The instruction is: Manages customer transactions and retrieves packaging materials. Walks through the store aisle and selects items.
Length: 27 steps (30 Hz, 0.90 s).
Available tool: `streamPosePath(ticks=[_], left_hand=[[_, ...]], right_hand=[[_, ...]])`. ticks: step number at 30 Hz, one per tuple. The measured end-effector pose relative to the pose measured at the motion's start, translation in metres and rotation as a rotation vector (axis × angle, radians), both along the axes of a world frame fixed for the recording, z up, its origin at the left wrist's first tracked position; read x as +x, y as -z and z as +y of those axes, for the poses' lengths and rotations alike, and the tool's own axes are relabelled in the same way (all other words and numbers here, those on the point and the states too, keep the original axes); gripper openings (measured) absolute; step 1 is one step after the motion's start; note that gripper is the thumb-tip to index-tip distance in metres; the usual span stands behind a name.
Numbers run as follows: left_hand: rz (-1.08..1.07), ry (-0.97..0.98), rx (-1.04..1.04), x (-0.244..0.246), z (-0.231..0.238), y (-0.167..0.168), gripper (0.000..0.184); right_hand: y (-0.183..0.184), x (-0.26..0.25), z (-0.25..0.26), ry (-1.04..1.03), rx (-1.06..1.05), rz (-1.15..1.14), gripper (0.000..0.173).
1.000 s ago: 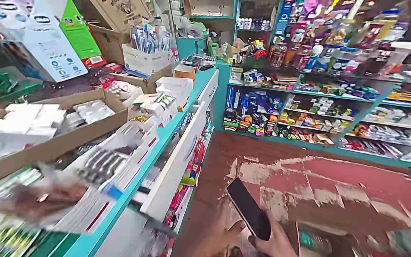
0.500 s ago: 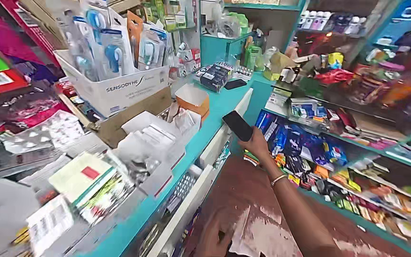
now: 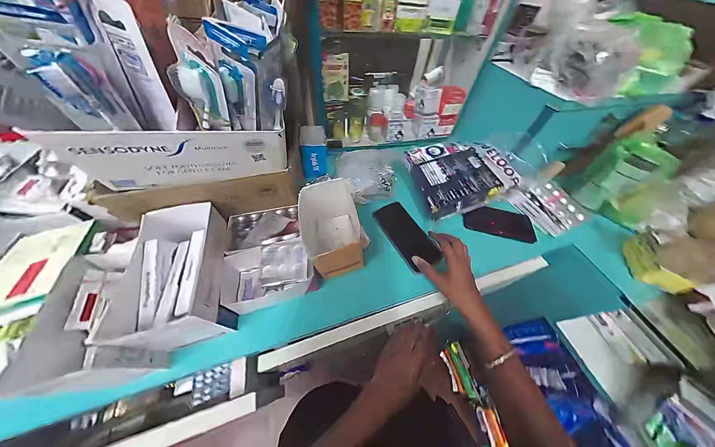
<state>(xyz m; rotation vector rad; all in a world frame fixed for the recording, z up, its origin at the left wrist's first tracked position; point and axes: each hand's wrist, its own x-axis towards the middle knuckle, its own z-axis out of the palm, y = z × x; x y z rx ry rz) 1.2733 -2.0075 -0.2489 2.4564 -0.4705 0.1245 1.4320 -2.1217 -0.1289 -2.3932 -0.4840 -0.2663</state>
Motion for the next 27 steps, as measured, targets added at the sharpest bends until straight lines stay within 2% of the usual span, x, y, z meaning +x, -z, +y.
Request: streamPosePath(ticks=[2, 3, 6, 9, 12, 14, 17, 18, 21, 22, 25, 27], left_hand=[[0.193, -0.227, 0.114, 0.022, -0.038, 0.000, 0.060], [0.240, -0.331, 0.144, 0.027, -0.050, 0.001, 0.053], [0.465, -0.422, 0.207, 0.030, -0.067, -0.015, 0.033], [0.506, -0.486, 0.259, 0.008, -0.089, -0.032, 0.024], [0.630, -0.469, 0.251, -0.038, -0.116, -0.048, 0.023], [0.534, -0.496, 0.253, -0.077, -0.136, -0.040, 0.029], [0.089, -0.602, 0.323, -0.133, -0.164, -0.013, 0.021], [0.024, -0.610, 0.338, -0.149, -0.173, -0.011, 0.020], [0.114, -0.553, 0.278, -0.192, -0.193, -0.024, 0.017], [0.172, -0.541, 0.196, -0.205, -0.199, -0.029, 0.018], [0.468, -0.525, -0.119, -0.239, -0.210, -0.036, 0.034], [0.570, -0.536, -0.273, -0.255, -0.215, -0.034, 0.040]], right_hand=[[0.021, -0.003, -0.027, -0.090, 0.190, -0.170, 0.048], [0.029, -0.008, -0.039, -0.136, 0.249, -0.236, 0.039], [0.042, -0.024, -0.078, -0.283, 0.291, -0.320, 0.026], [0.038, -0.034, -0.102, -0.428, 0.239, -0.361, 0.022], [0.025, -0.051, -0.122, -0.548, 0.184, -0.326, 0.025], [0.014, -0.065, -0.129, -0.611, 0.126, -0.328, 0.027], [-0.007, -0.089, -0.139, -0.747, -0.083, -0.264, 0.033], [-0.018, -0.098, -0.144, -0.800, -0.206, -0.167, 0.037], [-0.051, -0.111, -0.140, -0.905, -0.625, 0.263, 0.045], [-0.056, -0.111, -0.133, -0.906, -0.711, 0.323, 0.044], [-0.055, -0.108, -0.109, -0.806, -0.867, 0.265, 0.039], [-0.051, -0.107, -0.097, -0.737, -0.970, 0.241, 0.036]])
